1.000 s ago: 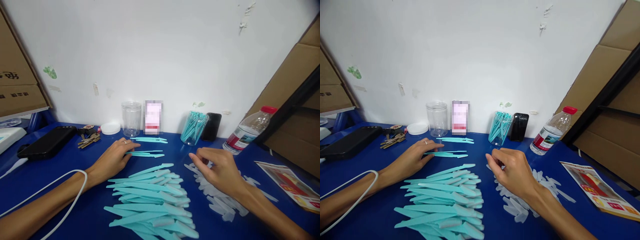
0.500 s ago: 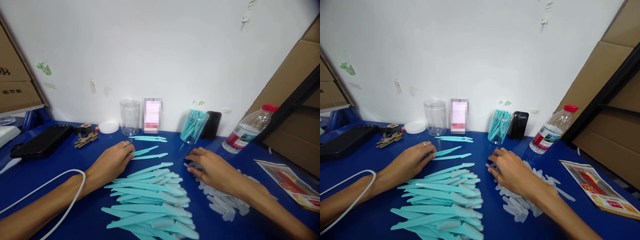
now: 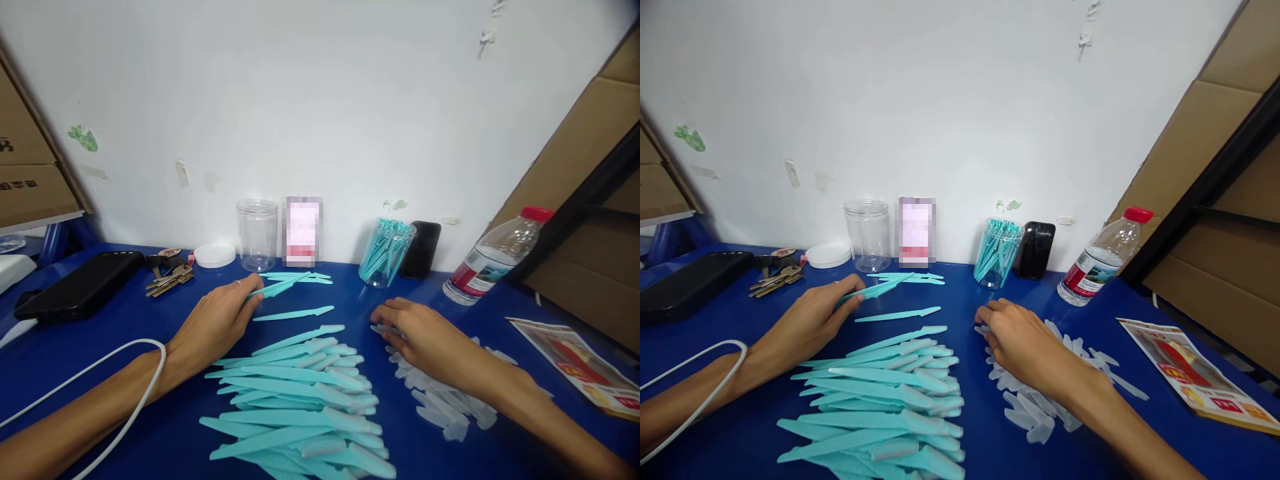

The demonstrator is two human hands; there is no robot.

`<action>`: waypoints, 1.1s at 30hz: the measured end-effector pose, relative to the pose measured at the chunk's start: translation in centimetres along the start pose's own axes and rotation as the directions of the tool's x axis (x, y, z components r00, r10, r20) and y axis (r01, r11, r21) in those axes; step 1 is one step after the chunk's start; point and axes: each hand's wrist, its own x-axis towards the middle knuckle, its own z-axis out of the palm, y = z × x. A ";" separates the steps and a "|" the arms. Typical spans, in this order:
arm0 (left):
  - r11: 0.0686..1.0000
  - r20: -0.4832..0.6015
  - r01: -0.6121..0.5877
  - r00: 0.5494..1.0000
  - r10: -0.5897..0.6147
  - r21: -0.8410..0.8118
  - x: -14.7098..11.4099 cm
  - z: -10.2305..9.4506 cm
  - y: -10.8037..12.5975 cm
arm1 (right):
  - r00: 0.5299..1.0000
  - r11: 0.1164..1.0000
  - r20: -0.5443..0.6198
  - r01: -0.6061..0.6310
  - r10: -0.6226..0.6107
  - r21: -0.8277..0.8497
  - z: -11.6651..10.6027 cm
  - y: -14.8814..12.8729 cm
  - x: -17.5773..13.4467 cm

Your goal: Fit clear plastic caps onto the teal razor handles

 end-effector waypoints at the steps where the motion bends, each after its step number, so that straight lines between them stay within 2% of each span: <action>1: 1.000 -0.027 0.001 1.000 -0.001 -0.003 0.0 -0.2 0.3 | 1.000 1.000 0.003 0.003 -0.003 0.000 0.0 0.0 0.0; 5: 0.999 -0.132 -0.043 0.990 0.041 -0.014 -0.7 -1.2 2.2 | 1.000 1.000 0.008 0.004 -0.005 0.001 -0.1 -0.3 0.1; 8: 0.990 -0.175 -0.142 0.975 0.139 -0.009 -1.7 -1.6 3.8 | 1.000 1.000 -0.001 -0.004 0.004 0.004 -0.1 -0.7 0.2; 13: 0.948 -0.176 -0.316 0.933 0.315 0.022 -3.2 -1.6 5.7 | 1.000 1.000 -0.015 -0.011 0.011 0.004 0.2 -1.1 0.2; 20: 0.936 -0.134 -0.352 0.928 0.348 -0.011 -3.7 -1.7 6.3 | 0.999 1.000 -0.039 0.005 -0.005 0.024 0.5 -1.4 0.4; 24: 0.939 -0.106 -0.339 0.937 0.332 -0.060 -3.9 -1.9 6.3 | 0.980 0.989 -0.194 0.078 -0.053 0.125 0.5 -1.4 0.6; 28: 0.928 -0.140 -0.373 0.920 0.367 -0.021 -3.8 -1.9 6.4 | 0.935 0.984 -0.351 0.113 -0.058 0.138 0.3 -1.4 0.5; 33: 0.922 -0.121 -0.386 0.915 0.385 0.015 -3.8 -1.6 6.3 | 0.885 0.982 -0.464 0.109 -0.025 0.154 0.0 -1.4 0.5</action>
